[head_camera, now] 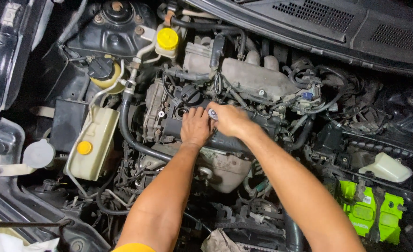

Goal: The person uses a ratchet wrench to loosen and remove a bolt from the car engine. They then remove a spark plug from the engine and place it on a nearby tool cart.

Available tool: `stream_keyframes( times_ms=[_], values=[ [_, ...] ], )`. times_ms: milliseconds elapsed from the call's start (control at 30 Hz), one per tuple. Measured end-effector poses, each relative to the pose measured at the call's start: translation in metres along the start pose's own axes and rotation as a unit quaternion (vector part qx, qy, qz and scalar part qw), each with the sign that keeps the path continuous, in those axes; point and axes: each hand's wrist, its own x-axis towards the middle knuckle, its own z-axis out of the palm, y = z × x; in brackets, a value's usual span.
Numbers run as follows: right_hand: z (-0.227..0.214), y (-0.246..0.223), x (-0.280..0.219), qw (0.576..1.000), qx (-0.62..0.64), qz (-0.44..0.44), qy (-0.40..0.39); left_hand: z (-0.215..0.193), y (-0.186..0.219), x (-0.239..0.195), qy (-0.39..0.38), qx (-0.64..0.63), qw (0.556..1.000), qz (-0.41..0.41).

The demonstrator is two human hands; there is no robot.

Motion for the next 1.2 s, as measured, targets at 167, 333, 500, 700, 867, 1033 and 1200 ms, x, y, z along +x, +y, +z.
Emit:
stream_keyframes(
  times_ms=[167, 333, 500, 700, 867, 1033, 1200],
  values=[
    [0.016, 0.014, 0.019, 0.972, -0.202, -0.099, 0.062, -0.010, 0.003, 0.001, 0.009, -0.014, 1.000, -0.003],
    [0.015, -0.007, 0.008, 0.947, 0.320, 0.038, -0.013, 0.025, -0.008, -0.006, 0.021, -0.030, 0.999, -0.005],
    [-0.012, -0.008, 0.000, 0.976, -0.200, -0.088, 0.009, -0.012, 0.005, 0.003, 0.054, -0.017, 0.998, -0.004],
    [0.007, -0.007, 0.021, 0.980, -0.187, -0.055, 0.042, -0.010, 0.006, -0.001, 0.054, -0.010, 0.998, -0.016],
    [-0.001, -0.017, 0.008, 0.998, 0.028, 0.064, -0.011, 0.020, -0.004, -0.001, 0.052, -0.034, 0.998, -0.014],
    [0.018, 0.001, 0.016, 0.946, -0.294, -0.087, 0.103, -0.024, 0.011, 0.002, 0.068, -0.033, 0.997, -0.012],
    [0.020, -0.001, 0.023, 0.996, -0.036, 0.076, 0.018, -0.011, 0.005, 0.001, 0.074, -0.029, 0.997, -0.008]
  ],
)
